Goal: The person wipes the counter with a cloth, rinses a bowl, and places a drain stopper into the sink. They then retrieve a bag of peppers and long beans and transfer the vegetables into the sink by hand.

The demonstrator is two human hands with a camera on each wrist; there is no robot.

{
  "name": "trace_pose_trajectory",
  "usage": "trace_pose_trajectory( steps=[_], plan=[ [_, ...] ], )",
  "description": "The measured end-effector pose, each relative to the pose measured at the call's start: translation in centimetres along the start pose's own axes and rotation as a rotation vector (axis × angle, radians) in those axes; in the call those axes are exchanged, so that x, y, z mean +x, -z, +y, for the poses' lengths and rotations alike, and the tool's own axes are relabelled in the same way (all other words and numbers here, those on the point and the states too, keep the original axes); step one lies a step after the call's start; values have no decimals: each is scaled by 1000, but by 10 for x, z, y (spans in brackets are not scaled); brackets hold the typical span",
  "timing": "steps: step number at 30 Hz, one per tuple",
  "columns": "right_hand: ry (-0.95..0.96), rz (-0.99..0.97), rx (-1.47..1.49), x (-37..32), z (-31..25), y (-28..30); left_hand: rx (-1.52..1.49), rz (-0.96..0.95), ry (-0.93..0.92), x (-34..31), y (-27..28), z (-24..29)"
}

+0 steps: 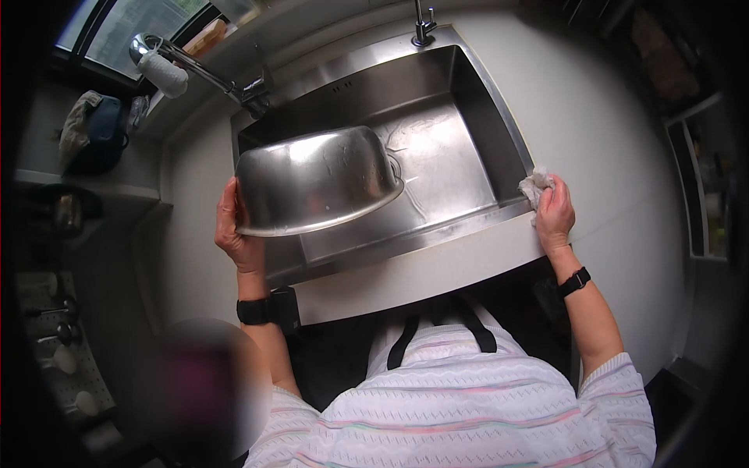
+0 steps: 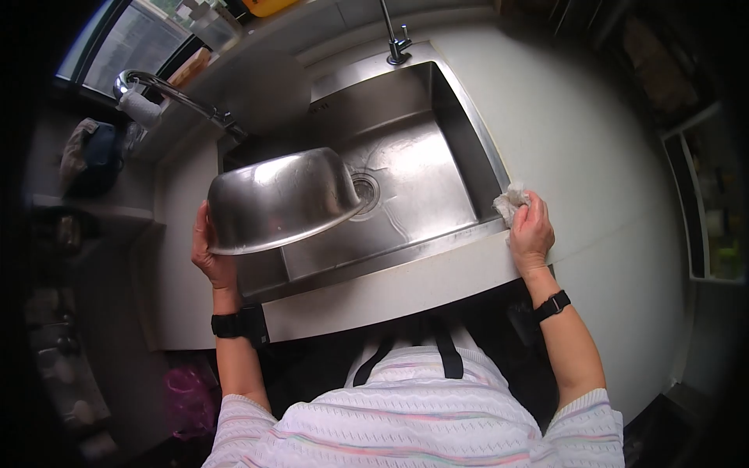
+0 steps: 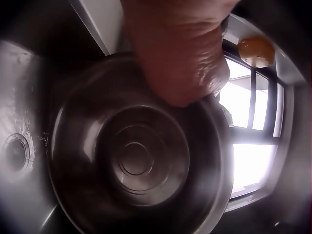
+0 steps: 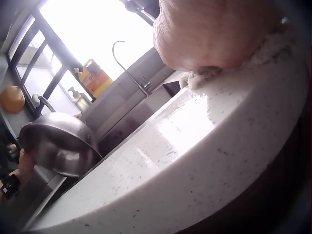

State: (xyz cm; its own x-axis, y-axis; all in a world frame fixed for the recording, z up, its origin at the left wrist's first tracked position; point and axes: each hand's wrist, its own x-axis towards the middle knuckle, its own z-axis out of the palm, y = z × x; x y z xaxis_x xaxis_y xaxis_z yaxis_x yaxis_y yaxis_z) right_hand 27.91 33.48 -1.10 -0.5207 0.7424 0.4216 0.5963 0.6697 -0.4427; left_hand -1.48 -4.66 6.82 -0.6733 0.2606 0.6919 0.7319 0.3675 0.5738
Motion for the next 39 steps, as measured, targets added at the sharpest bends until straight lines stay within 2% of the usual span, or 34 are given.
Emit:
trace_pose_trajectory(
  steps=[2, 4, 6, 8, 12, 14, 15, 16, 18, 19, 20, 22, 23, 29, 31, 32, 34, 35, 36, 38, 39],
  plan=[
    [-15, -6, 2, -1, -1, 1, -276, 44, 88, 1, 7, 17],
    [-27, -24, 6, 0, -2, 2, -227, 25, 53, 2, 17, 34],
    [-28, -18, 10, -1, -1, 3, -224, 122, 2, 2, 21, 50],
    [-24, -15, 13, 0, 0, 1, -153, 141, -32, 4, 26, 61],
    [-8, -24, 50, 0, 0, 2, -217, 204, 35, 6, 28, 62],
    [3, -26, 63, 0, -1, 3, -537, 224, 268, 1, 33, 28],
    [-5, -23, 71, -1, -2, 3, -549, 227, 307, -12, 46, -27],
    [-12, -17, 82, 0, -1, 3, -546, 226, 316, -16, 45, -23],
    [-19, -48, 102, 3, 4, 4, -443, 319, 753, -16, 46, -12],
    [-26, -70, 124, 3, 8, 2, -432, 305, 834, -19, 50, -8],
    [-32, -75, 127, 6, 19, -1, -426, 301, 835, -20, 53, -5],
    [-232, -266, 619, 14, 38, -3, -548, 364, 960, -24, 56, 0],
    [-348, -312, 846, 19, 39, 4, -551, 313, 1071, -36, 75, -32],
    [-500, -184, 949, 61, 31, 66, -677, 270, 1265, -54, 104, -51],
    [-328, 32, 831, 66, 36, 77, -721, 271, 1302, -60, 106, -54],
    [-327, 19, 825, 65, 43, 74, -744, 285, 1312, -60, 107, -50],
    [-245, -103, 538, 49, 64, 63, -778, 306, 1329, -62, 111, -51],
    [-134, -114, 409, 31, 87, 43, -793, 271, 1331, -64, 115, -55],
    [24, -190, 5, 8, 79, 36, -810, 237, 1328, -65, 118, -60],
    [107, -124, -283, -33, 23, 26, -827, 226, 1327, -63, 123, -62],
    [126, -142, -221, -37, 5, 20, -822, 206, 1335, -59, 125, -58]
  ],
)
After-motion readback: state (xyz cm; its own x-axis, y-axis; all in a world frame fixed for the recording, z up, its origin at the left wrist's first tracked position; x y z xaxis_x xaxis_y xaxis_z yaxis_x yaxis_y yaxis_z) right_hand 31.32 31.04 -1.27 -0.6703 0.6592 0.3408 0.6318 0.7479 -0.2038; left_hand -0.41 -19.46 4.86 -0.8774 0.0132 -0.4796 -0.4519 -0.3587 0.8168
